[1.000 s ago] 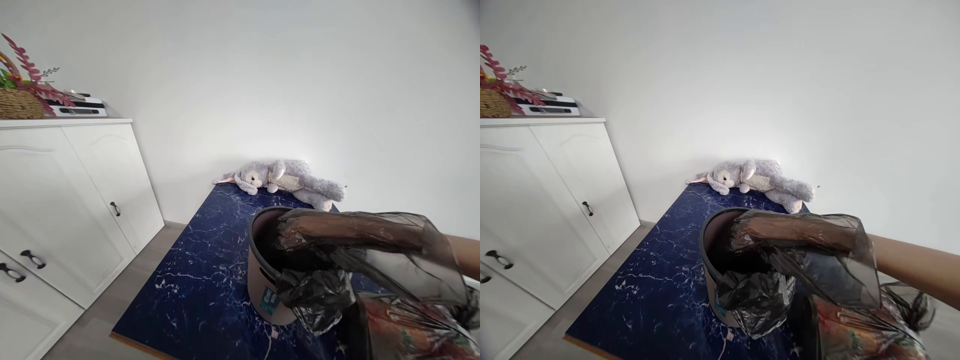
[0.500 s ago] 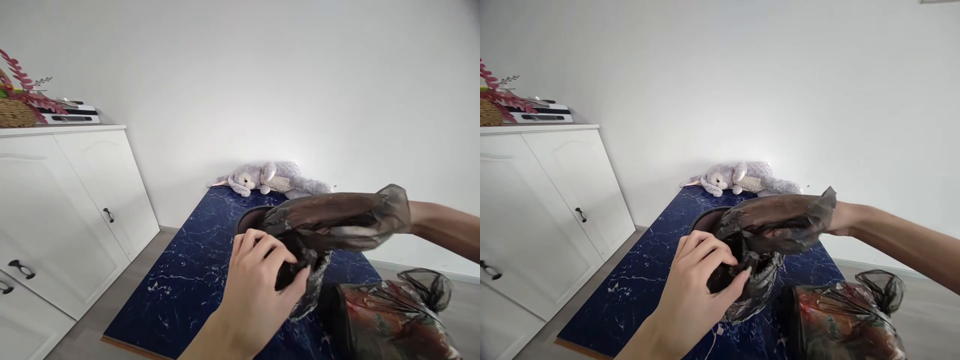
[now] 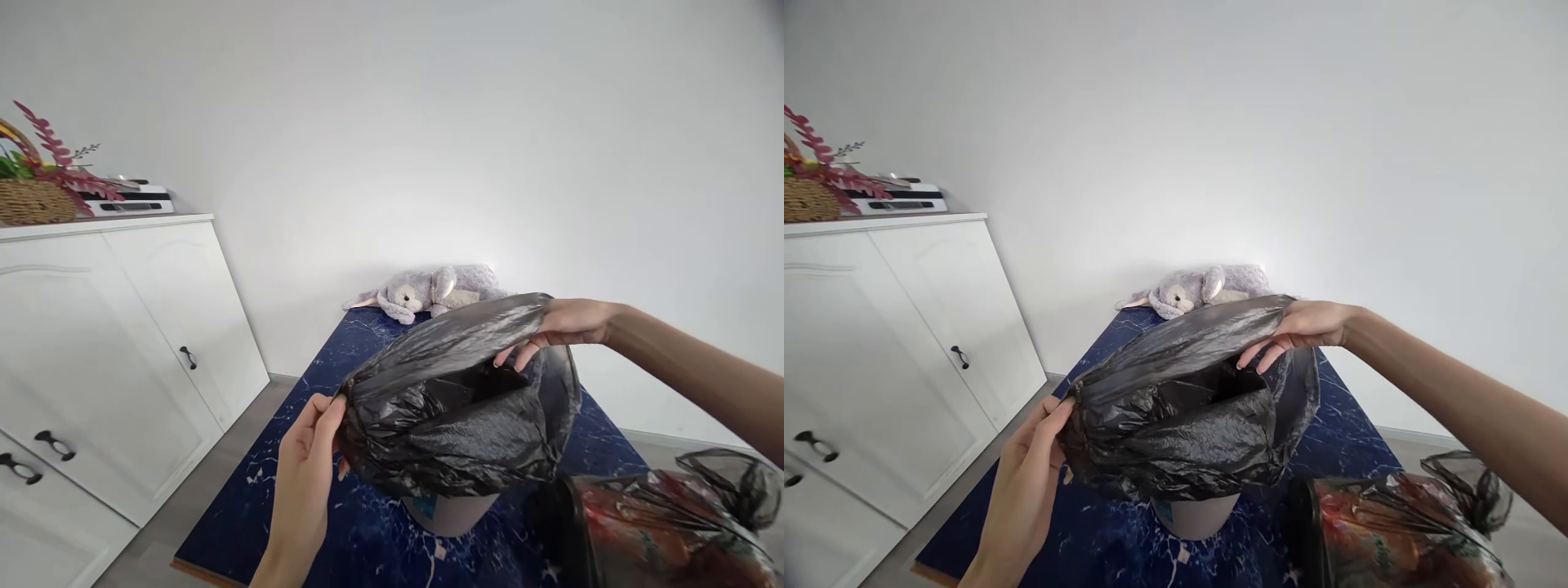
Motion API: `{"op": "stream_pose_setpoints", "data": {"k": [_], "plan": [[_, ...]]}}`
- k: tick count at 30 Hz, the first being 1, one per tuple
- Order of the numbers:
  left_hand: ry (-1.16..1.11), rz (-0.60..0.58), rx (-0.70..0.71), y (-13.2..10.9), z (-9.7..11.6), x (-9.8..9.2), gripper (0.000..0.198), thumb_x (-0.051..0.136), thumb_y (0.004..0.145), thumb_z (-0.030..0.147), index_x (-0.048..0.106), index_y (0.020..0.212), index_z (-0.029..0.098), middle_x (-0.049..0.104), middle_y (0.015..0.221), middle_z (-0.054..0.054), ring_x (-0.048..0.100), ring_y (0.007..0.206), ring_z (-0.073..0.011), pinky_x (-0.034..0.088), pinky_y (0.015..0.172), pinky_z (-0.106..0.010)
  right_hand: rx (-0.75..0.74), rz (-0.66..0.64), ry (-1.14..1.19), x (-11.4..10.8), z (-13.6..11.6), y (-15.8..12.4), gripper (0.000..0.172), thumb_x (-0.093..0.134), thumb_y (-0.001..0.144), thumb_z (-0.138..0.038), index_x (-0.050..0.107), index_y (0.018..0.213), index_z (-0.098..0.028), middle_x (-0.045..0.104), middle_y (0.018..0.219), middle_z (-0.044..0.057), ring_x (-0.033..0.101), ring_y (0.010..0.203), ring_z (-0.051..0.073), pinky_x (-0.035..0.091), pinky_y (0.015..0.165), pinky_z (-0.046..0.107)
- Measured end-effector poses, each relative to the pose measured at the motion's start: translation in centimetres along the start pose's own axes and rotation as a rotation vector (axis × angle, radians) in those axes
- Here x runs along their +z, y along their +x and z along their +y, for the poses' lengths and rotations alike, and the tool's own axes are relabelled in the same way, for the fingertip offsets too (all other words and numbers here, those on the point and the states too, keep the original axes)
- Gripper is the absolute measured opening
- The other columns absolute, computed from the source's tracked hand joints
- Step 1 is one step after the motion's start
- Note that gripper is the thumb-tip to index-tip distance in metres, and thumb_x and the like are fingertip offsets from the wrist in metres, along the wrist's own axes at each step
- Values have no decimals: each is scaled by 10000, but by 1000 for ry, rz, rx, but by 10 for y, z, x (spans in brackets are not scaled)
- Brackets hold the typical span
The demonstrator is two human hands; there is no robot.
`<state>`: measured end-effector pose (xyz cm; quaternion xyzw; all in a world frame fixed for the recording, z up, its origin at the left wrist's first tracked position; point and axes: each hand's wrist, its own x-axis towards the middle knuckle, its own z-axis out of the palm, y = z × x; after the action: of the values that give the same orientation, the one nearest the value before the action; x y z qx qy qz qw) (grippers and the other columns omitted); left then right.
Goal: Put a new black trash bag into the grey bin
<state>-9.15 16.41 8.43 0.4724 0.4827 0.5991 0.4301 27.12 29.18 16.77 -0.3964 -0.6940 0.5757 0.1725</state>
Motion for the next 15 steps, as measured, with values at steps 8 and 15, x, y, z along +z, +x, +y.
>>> {"op": "stream_pose_setpoints", "data": {"k": [8,15], "plan": [[-1,1,-109,19,-39,-10,503,738,870,586,434,656,246,371,624,53,332,536,-122,391,508,-250,219,230,251,-7,34,61,393,597,1052,-521,709,946,-159,793,975,86,648,582,47,496,470,110],[220,-394,-319,17,-68,-24,527,661,897,687,545,668,226,567,642,5,472,548,-137,453,548,-254,313,266,54,12,80,65,526,829,808,-638,567,645,-212,482,443,-39,471,411,102,422,399,215]]}}
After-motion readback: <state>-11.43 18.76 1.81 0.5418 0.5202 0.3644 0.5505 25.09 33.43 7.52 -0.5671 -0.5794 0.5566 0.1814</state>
